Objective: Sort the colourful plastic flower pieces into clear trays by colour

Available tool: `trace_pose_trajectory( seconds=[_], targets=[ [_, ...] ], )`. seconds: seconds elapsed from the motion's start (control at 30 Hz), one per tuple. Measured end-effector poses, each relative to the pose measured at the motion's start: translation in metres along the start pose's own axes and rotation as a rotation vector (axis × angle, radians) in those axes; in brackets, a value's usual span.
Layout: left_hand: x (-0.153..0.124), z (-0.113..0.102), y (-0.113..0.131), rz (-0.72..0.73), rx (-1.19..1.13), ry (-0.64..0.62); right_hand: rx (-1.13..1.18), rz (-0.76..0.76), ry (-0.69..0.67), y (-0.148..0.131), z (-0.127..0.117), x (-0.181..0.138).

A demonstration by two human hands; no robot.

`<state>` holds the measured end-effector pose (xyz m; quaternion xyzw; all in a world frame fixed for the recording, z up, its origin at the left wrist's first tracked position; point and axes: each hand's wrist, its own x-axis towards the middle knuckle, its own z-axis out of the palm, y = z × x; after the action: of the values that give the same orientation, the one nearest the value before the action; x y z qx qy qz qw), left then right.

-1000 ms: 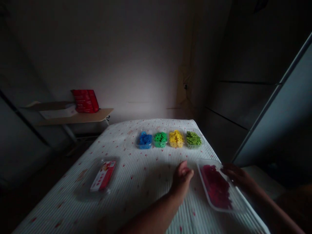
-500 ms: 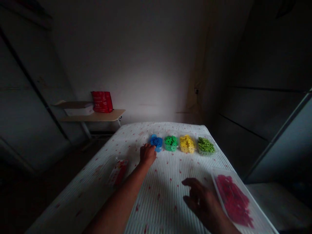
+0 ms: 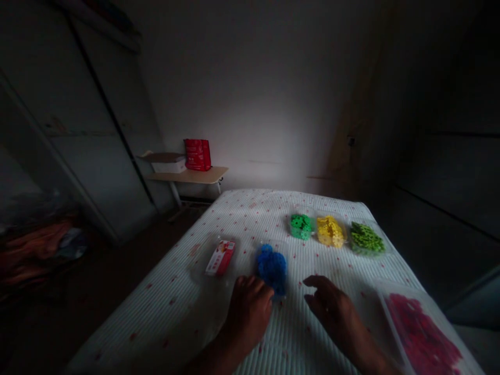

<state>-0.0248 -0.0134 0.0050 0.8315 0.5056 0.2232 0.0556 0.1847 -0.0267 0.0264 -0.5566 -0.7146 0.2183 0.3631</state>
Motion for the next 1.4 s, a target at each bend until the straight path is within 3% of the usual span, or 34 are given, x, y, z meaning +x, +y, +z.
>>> trace_pose_trajectory(
  seconds=[0.13, 0.2, 0.27, 0.33, 0.4, 0.47, 0.53, 0.67, 1.1, 1.27, 1.4],
  targets=[
    [-0.02, -0.016, -0.005, 0.021, -0.075, 0.109, -0.008, -0.008, 0.028, 0.007, 0.005, 0.001],
    [-0.016, -0.029, -0.024, -0.021, -0.033, 0.207, -0.009, -0.012, 0.057, 0.014, 0.006, 0.001],
    [-0.007, -0.041, -0.048, -0.159, 0.069, 0.268, 0.0, -0.009, 0.087, 0.021, 0.007, 0.002],
    [0.003, -0.046, -0.07, -0.367, 0.2, 0.219, 0.011, -0.004, 0.106, 0.026, 0.008, 0.002],
    [0.009, -0.044, -0.086, -0.537, 0.271, 0.073, 0.018, -0.007, 0.104, 0.028, 0.009, 0.002],
    [0.011, -0.038, -0.096, -0.632, 0.29, -0.06, 0.013, -0.019, 0.1, 0.028, 0.01, 0.002],
    [0.01, -0.031, -0.099, -0.663, 0.291, -0.116, -0.001, -0.027, 0.092, 0.027, 0.011, 0.001],
    [0.007, -0.027, -0.1, -0.658, 0.309, -0.095, -0.039, -0.016, 0.07, 0.028, 0.012, 0.0],
    [0.004, -0.043, -0.091, -0.605, 0.305, 0.097, -0.028, 0.028, 0.033, 0.038, 0.017, -0.001],
    [0.003, -0.048, -0.061, -0.418, 0.25, 0.164, 0.023, 0.046, 0.03, 0.036, 0.017, 0.003],
    [0.008, -0.037, -0.023, -0.302, 0.187, 0.168, 0.081, 0.106, 0.072, 0.026, 0.018, 0.013]
  ],
)
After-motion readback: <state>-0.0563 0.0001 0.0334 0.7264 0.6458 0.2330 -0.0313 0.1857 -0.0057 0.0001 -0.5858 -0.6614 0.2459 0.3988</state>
